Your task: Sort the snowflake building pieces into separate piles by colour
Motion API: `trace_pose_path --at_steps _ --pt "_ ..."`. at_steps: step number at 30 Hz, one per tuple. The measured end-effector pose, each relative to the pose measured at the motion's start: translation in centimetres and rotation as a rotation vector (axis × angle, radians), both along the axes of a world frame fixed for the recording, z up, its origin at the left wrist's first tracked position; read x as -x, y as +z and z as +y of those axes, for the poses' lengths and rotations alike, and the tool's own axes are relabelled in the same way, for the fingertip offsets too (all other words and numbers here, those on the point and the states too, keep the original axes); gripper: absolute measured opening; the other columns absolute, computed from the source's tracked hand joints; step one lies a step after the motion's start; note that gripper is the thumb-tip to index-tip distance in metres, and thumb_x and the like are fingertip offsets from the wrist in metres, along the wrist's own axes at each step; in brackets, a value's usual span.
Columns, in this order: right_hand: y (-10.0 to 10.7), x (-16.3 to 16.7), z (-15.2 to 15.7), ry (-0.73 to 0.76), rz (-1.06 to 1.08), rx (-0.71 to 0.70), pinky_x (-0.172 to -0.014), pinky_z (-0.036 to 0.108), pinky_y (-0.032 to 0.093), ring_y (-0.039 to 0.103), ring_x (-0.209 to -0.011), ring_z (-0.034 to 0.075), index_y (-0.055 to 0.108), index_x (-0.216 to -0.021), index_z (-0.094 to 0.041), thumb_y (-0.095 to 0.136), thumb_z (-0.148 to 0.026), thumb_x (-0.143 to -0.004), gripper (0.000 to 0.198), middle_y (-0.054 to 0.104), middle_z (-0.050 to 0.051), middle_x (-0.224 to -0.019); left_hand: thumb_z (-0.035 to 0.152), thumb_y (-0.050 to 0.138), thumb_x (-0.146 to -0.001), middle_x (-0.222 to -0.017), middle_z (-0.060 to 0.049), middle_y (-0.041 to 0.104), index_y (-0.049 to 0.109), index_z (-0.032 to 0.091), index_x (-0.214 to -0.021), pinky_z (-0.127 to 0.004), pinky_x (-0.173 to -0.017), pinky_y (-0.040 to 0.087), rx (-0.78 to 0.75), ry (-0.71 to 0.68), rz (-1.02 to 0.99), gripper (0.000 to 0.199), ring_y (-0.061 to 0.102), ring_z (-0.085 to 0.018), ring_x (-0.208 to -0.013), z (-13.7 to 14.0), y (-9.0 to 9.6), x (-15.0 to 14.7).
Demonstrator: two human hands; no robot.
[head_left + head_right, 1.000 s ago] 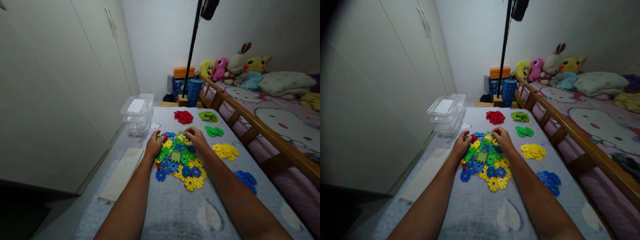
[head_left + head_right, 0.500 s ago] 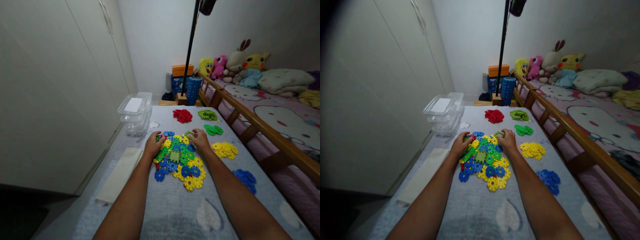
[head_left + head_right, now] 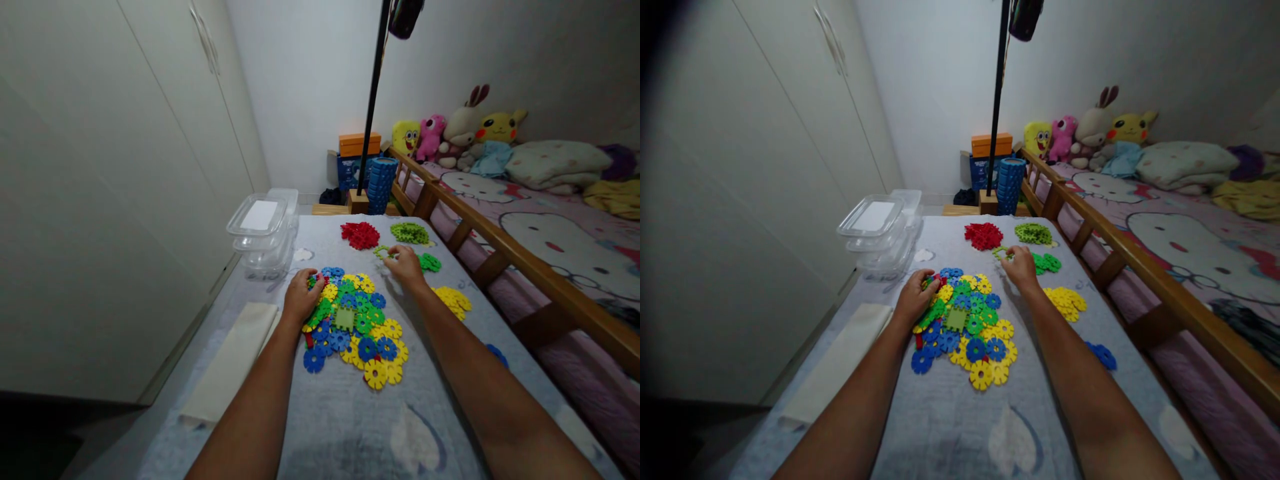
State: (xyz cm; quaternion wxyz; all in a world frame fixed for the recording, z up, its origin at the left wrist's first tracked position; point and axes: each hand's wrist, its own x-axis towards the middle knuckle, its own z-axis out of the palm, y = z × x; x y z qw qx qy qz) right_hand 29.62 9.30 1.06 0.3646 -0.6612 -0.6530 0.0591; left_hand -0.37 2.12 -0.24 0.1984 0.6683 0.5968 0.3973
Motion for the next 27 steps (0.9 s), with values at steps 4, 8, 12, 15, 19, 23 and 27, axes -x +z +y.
trace_pose_path --at_steps 4,8,12,15,19,23,27 --pt "2.1 -3.0 4.0 -0.105 -0.053 -0.047 -0.089 0.038 0.046 0.059 -0.092 0.025 0.065 -0.077 -0.018 0.064 -0.019 -0.070 0.007 0.065 0.010 -0.089 0.037 0.055 -0.089 -0.113 -0.011 0.067 0.064 0.019 -0.107 -0.042 -0.100 0.047 -0.006 -0.002 0.029 0.027 0.062 -0.026 -0.110 0.1 0.1 -0.1" --pt "2.9 -6.5 7.5 -0.281 0.001 -0.018 -0.088 0.039 0.047 0.060 -0.089 0.026 0.066 -0.076 -0.016 0.066 -0.019 -0.071 0.006 0.068 0.012 -0.085 0.036 0.057 -0.087 -0.110 -0.010 0.067 0.064 0.020 -0.105 -0.041 -0.098 0.048 -0.021 -0.009 0.037 0.025 0.062 -0.025 -0.108 0.2 0.0 -0.1" --pt "2.5 -8.8 9.7 -0.389 0.087 0.011 -0.084 0.039 0.049 0.062 -0.081 0.025 0.067 -0.076 -0.016 0.067 -0.021 -0.070 0.008 0.070 0.012 -0.083 0.035 0.057 -0.087 -0.109 -0.009 0.068 0.064 0.021 -0.104 -0.040 -0.097 0.048 -0.050 -0.006 0.051 0.023 0.062 -0.025 -0.106 0.2 -0.3 0.0" --pt "2.0 -9.4 10.7 -0.417 0.081 0.007 -0.084 0.038 0.049 0.063 -0.084 0.026 0.068 -0.077 -0.015 0.068 -0.021 -0.070 0.009 0.072 0.013 -0.087 0.034 0.057 -0.087 -0.109 -0.009 0.068 0.064 0.021 -0.104 -0.041 -0.096 0.048 -0.048 -0.004 0.063 0.023 0.062 -0.026 -0.105 0.2 -0.4 0.0" --pt "1.6 -9.4 11.1 -0.411 0.064 0.024 -0.087 0.038 0.049 0.065 -0.087 0.027 0.070 -0.079 -0.013 0.067 -0.022 -0.071 0.012 0.073 0.015 -0.090 0.035 0.056 -0.087 -0.110 -0.009 0.068 0.064 0.021 -0.104 -0.041 -0.096 0.047 -0.042 -0.007 0.073 0.023 0.062 -0.026 -0.106 0.2 -0.3 0.0" --pt "1.4 -9.3 10.6 -0.340 0.101 0.003 -0.086 0.040 0.049 0.065 -0.087 0.027 0.072 -0.080 -0.014 0.059 -0.020 -0.071 0.017 0.073 0.014 -0.086 0.034 0.056 -0.087 -0.110 -0.009 0.067 0.064 0.020 -0.104 -0.041 -0.097 0.047 -0.040 -0.011 0.073 0.023 0.062 -0.026 -0.106 0.1 -0.2 -0.1" --pt "1.8 -9.4 9.5 -0.253 0.164 -0.006 -0.083 0.042 0.051 0.064 -0.083 0.028 0.072 -0.085 -0.013 0.053 -0.018 -0.067 0.027 0.071 0.011 -0.078 0.034 0.056 -0.087 -0.111 -0.010 0.067 0.064 0.020 -0.104 -0.041 -0.097 0.047 -0.039 -0.013 0.077 0.023 0.061 -0.026 -0.107 0.1 -0.2 -0.1"
